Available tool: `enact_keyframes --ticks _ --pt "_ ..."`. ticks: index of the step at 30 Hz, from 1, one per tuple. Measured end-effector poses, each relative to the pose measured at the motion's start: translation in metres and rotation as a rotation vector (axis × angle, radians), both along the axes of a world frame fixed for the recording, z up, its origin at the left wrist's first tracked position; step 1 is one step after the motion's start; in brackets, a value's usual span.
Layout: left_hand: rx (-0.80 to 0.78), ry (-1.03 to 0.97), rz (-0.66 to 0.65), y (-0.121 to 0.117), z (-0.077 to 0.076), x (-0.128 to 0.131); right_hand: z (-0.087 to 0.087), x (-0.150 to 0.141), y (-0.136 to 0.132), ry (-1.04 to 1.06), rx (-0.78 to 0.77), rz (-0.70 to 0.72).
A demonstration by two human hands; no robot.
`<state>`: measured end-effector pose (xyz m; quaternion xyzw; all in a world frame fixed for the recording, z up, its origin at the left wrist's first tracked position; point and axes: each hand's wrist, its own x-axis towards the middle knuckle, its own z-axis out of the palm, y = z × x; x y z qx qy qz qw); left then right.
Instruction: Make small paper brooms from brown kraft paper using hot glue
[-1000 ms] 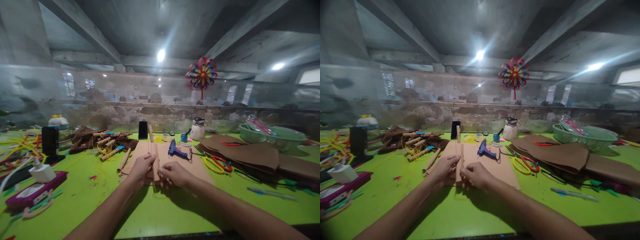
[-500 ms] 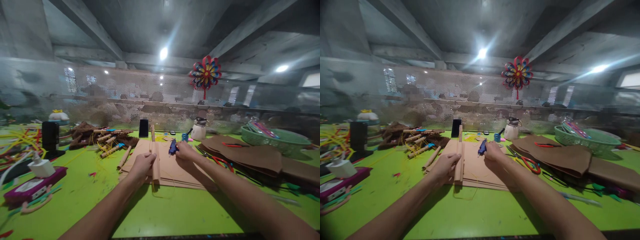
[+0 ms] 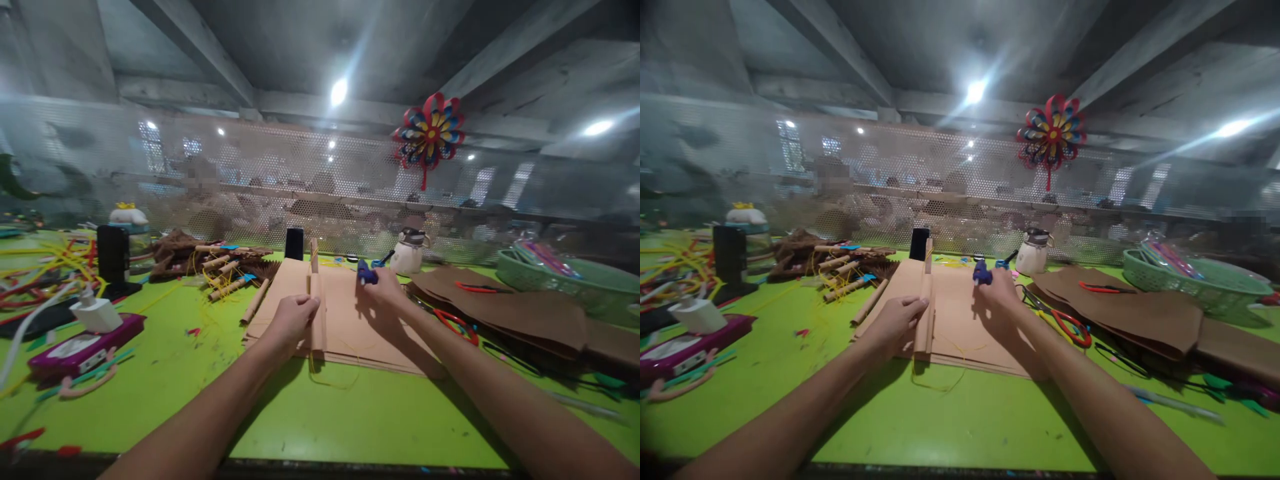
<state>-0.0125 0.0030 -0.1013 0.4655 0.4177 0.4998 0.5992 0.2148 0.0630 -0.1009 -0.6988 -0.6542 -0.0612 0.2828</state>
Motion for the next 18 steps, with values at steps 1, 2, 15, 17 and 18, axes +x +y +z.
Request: enact_keyframes --ticks 1,2,15,17,18 --pt "0.021 0.024 0.000 0.000 0.000 0.000 0.006 0.006 -0.006 0.028 0.012 0.021" --pt "0.044 0.057 0.004 -0.001 0.001 0.001 0.012 0.011 -0.013 0.065 0.018 0.050" --pt "0.057 0.248 -0.075 -0.009 0.003 0.004 0.022 0.003 -0.095 0.919 -0.252 0.750" --pt "0.038 0.251 -0.099 -0.012 0.005 0.006 0.021 0.004 -0.096 0.865 -0.236 0.737" --pt "0.030 0.256 -0.110 -0.014 0.007 0.007 0.021 0.005 -0.096 0.831 -0.219 0.722"
